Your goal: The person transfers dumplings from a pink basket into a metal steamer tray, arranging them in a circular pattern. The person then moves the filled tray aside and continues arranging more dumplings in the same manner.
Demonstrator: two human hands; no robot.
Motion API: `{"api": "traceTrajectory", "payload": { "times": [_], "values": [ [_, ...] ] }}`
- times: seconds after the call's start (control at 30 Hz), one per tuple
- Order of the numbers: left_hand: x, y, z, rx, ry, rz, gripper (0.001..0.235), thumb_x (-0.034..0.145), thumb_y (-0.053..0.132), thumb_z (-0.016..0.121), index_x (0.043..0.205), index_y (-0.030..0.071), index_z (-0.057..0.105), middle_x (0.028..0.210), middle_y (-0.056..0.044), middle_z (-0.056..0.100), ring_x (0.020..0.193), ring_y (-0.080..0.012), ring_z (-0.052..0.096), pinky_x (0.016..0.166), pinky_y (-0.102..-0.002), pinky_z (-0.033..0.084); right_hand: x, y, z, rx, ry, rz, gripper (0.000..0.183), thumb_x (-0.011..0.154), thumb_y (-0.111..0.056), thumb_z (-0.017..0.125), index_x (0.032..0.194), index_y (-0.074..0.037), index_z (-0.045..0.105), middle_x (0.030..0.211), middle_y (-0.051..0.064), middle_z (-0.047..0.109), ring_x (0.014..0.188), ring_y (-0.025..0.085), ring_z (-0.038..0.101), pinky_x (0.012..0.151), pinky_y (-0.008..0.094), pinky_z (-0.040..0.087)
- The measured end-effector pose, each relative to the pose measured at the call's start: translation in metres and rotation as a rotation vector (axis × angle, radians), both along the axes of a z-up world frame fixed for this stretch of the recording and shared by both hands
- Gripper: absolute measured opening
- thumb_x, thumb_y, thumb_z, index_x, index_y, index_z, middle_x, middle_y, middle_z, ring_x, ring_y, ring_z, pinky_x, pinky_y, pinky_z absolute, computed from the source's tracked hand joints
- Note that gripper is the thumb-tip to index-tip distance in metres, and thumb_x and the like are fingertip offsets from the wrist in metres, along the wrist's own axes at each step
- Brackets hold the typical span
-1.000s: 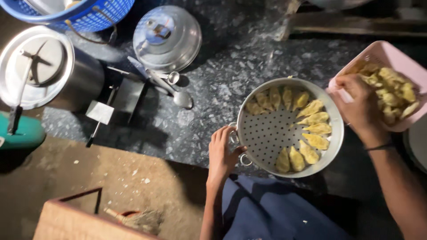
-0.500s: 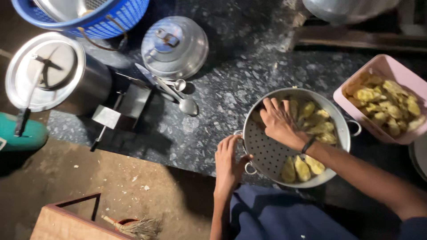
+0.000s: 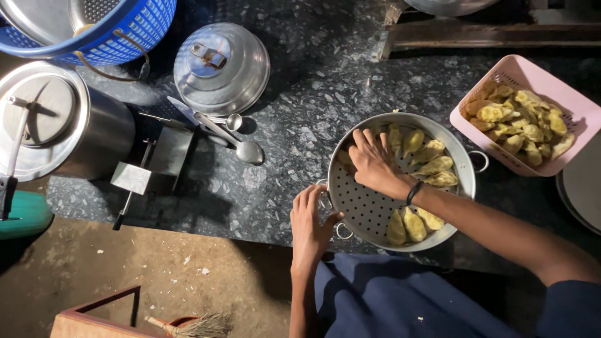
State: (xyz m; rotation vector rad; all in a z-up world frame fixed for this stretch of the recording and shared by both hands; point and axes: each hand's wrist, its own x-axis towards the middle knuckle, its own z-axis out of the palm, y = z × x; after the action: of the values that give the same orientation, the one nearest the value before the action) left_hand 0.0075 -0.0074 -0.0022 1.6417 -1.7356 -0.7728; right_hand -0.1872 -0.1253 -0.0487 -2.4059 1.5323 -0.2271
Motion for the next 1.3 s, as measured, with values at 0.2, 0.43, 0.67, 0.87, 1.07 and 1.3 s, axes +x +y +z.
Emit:
{"api": "traceTrajectory", "payload": {
  "times": [0.2,0.43,0.67,0.87,1.07,1.3],
  "values": [
    [0.0,0.001,0.0,0.011,0.018,0.0,0.069,0.071,0.019,0.087,0.132,0.01,0.058,0.138,-0.01,0.059,0.132,-0.0326,0.05,0.103,-0.046,0.04,-0.007,-0.002,-0.009,-0.002,-0.025,0.01,0.022,0.064,-0.007,0.068,0.082,0.0,0.058,0.13,0.027,0.044,0.129,0.045,0.038,0.102,0.069,0.029],
    [0.001,-0.001,0.0,0.006,-0.011,0.0,0.071,0.069,0.02,0.088,0.133,0.011,0.058,0.138,-0.01,0.059,0.132,-0.0322,0.05,0.103,-0.045,0.04,-0.011,0.0,-0.01,-0.009,-0.076,0.011,0.025,0.062,-0.007,0.068,0.083,-0.001,0.055,0.126,0.024,0.045,0.126,0.043,0.04,0.101,0.07,0.03],
    [0.001,0.001,0.0,-0.008,-0.006,-0.005,0.07,0.073,0.023,0.086,0.135,0.011,0.057,0.139,-0.011,0.058,0.132,-0.0326,0.05,0.104,-0.046,0.039,-0.011,0.002,-0.001,-0.025,-0.087,-0.002,0.025,0.067,-0.012,0.069,0.084,-0.001,0.055,0.12,0.022,0.046,0.124,0.042,0.042,0.097,0.068,0.033],
    [0.001,0.002,0.004,-0.011,0.0,-0.009,0.068,0.074,0.023,0.085,0.135,0.011,0.057,0.139,-0.012,0.058,0.133,-0.0328,0.049,0.104,-0.046,0.039,-0.003,0.002,-0.007,-0.121,-0.106,0.002,0.021,0.062,-0.009,0.067,0.076,-0.001,0.055,0.119,0.022,0.047,0.119,0.042,0.043,0.092,0.063,0.036],
    [0.0,0.002,0.005,-0.022,0.004,0.001,0.068,0.074,0.023,0.085,0.134,0.01,0.057,0.139,-0.012,0.058,0.133,-0.0329,0.049,0.105,-0.046,0.039,-0.005,0.0,-0.017,-0.131,-0.069,0.003,0.02,0.061,-0.009,0.067,0.074,-0.001,0.054,0.115,0.022,0.046,0.117,0.041,0.043,0.089,0.06,0.035],
    [0.0,0.003,0.006,-0.026,0.006,0.001,0.067,0.076,0.023,0.085,0.135,0.01,0.057,0.138,-0.011,0.058,0.133,-0.0326,0.049,0.105,-0.046,0.039,-0.004,0.004,-0.025,-0.086,-0.07,0.073,0.023,0.057,-0.011,0.07,0.074,-0.002,0.056,0.106,0.02,0.05,0.114,0.039,0.044,0.088,0.059,0.034]
  ]
}}
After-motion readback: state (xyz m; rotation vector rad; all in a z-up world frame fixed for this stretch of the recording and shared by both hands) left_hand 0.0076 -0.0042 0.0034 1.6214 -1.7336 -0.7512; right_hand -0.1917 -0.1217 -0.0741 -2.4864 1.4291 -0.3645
